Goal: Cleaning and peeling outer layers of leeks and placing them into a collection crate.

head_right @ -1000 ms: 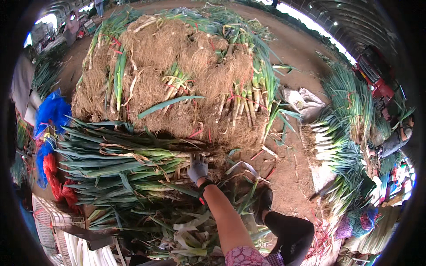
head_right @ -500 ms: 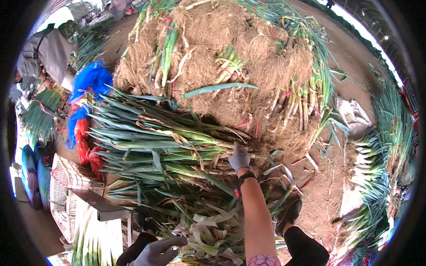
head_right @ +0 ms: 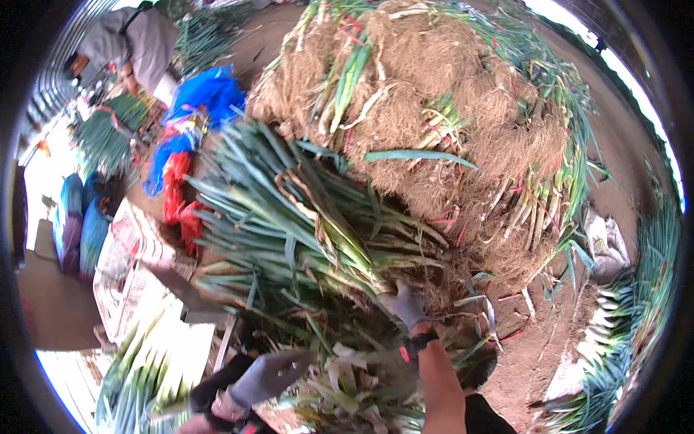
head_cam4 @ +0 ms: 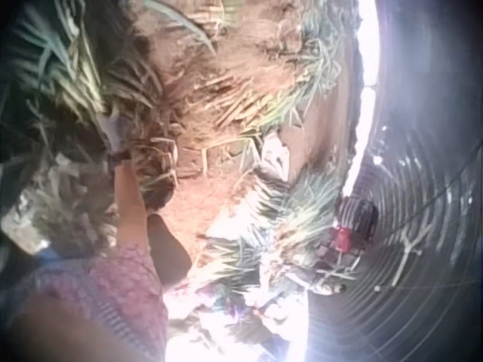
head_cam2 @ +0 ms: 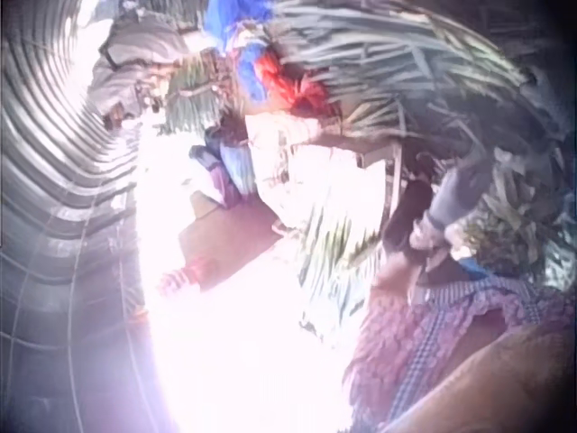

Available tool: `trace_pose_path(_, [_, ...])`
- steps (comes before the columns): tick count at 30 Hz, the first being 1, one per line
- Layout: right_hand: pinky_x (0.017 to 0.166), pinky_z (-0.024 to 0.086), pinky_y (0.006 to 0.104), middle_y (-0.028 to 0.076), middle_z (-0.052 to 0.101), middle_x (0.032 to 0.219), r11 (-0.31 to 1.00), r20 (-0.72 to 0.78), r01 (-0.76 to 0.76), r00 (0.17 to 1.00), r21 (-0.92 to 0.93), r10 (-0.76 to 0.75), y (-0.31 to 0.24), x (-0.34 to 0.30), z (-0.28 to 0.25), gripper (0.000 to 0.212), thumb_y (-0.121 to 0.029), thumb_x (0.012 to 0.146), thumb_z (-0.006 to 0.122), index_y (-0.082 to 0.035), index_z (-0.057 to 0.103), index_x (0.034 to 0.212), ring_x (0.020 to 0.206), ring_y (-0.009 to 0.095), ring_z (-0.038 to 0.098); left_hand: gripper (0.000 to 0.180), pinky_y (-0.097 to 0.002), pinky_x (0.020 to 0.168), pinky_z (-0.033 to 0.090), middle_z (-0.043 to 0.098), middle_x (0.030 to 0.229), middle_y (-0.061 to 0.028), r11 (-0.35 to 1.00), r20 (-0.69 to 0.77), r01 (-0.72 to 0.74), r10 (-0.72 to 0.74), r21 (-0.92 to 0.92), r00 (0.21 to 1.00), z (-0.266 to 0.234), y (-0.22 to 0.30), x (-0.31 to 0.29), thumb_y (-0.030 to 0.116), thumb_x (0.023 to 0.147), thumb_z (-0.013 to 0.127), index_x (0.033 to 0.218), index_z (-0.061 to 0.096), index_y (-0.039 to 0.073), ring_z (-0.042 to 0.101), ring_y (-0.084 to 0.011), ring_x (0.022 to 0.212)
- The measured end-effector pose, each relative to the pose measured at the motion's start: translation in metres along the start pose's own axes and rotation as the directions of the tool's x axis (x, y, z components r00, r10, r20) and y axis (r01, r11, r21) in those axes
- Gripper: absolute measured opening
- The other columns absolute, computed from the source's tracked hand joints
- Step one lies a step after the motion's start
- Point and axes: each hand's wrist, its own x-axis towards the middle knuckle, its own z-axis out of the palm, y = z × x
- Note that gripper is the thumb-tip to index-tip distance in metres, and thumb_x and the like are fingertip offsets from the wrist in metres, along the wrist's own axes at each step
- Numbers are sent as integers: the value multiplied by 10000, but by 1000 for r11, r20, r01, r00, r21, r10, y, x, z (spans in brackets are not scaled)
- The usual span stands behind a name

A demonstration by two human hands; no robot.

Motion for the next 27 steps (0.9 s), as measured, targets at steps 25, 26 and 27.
trace_pose_path(25, [741,547,428,199,707,965,871,-306,481,848,101,-433,-270,-258,25,298,-227,969,719,2,674,1153,850,386,702,353,-469,982,570,745,1150,-111,25,-176,-178,58,-984,983,-60,-44,-12,177,1003,695,1297,636,-8,716,-262,1027])
trace_pose_path(26, [727,545,421,194,709,951,859,-329,497,837,123,-438,-284,-246,25,279,-220,982,703,7,677,1141,832,378,705,334,-452,939,583,748,1129,-104,66,-237,-238,36,-969,971,-61,-34,-19,175,1004,697,1279,645,-7,724,-251,986])
trace_pose_path(27, [829,530,441,231,690,1065,868,-255,427,895,253,-367,-294,-242,21,287,-166,989,630,5,666,1216,926,397,683,316,-435,896,597,750,1108,-96,108,-297,-297,16,-949,955,-63,-25,-26,173,1005,698,1262,655,-6,731,-241,945])
